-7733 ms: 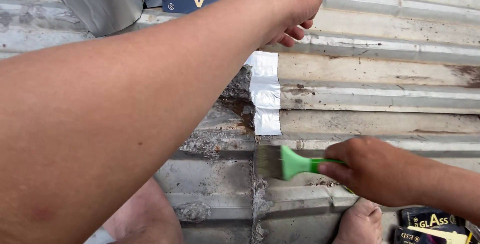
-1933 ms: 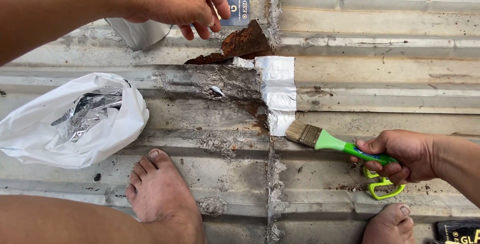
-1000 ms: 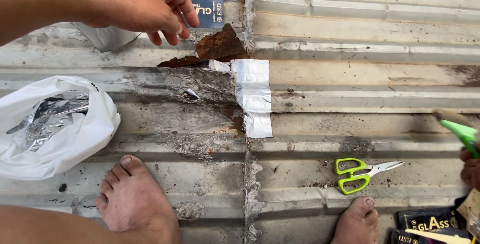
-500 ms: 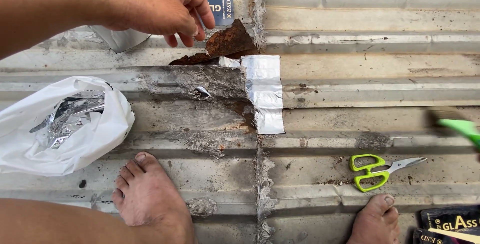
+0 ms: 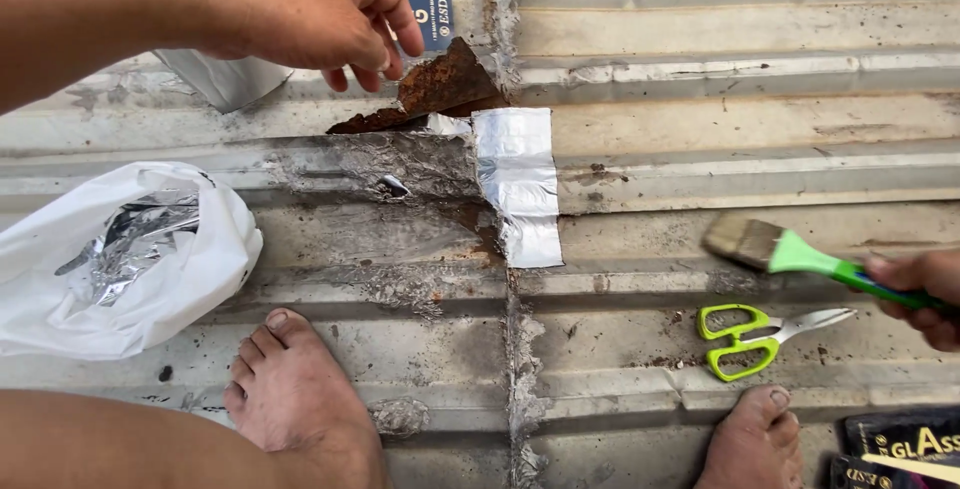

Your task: Repairing a hole in a corrugated metal roof using adhesive patches and a brush.

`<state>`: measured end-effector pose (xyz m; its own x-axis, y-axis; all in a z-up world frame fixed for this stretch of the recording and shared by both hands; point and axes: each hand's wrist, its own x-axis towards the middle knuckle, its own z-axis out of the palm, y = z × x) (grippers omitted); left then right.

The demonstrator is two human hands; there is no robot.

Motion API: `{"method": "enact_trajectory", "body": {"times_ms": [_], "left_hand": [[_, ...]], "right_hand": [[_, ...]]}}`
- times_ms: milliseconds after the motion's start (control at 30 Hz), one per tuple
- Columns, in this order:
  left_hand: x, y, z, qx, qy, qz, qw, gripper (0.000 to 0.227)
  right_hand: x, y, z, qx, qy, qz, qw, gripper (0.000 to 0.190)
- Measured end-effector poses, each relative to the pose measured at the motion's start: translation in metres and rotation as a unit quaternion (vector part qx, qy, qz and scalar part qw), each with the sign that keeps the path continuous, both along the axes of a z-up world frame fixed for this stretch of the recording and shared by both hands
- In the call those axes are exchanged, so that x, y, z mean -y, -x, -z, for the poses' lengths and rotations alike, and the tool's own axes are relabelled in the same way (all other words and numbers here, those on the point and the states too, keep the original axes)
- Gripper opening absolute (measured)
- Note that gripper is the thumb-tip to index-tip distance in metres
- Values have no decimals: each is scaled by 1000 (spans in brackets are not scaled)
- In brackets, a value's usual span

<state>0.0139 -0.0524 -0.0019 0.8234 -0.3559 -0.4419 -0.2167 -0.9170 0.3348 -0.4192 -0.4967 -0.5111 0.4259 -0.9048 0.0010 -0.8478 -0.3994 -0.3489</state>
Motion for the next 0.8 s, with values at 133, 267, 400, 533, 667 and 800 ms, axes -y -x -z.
{"method": "enact_trajectory", "body": {"times_ms": [133, 267, 400, 533, 667, 800], "left_hand": [[-1, 6, -5, -20, 8, -7, 1000, 33], [-2, 5, -7, -27, 22, -12, 999, 33], [3, 1, -3, -25, 32, -23, 999, 34], [11, -1, -7, -26, 0, -29, 999, 32], [8, -4, -5, -28, 9, -9, 1000, 32], [3, 3, -8, -31, 13, -13, 999, 31]], "right_hand": [[-40, -58, -57, -8, 98, -46, 994, 58], [-51, -59, -56, -21, 124, -80, 989, 59], [-59, -76, -108, 24, 86, -37, 995, 67], [-69, -88, -137, 44, -2, 15, 999, 74], [-62, -70, -94, 32, 42, -16, 999, 69], [-64, -70, -84, 9, 96, -34, 995, 64]]}}
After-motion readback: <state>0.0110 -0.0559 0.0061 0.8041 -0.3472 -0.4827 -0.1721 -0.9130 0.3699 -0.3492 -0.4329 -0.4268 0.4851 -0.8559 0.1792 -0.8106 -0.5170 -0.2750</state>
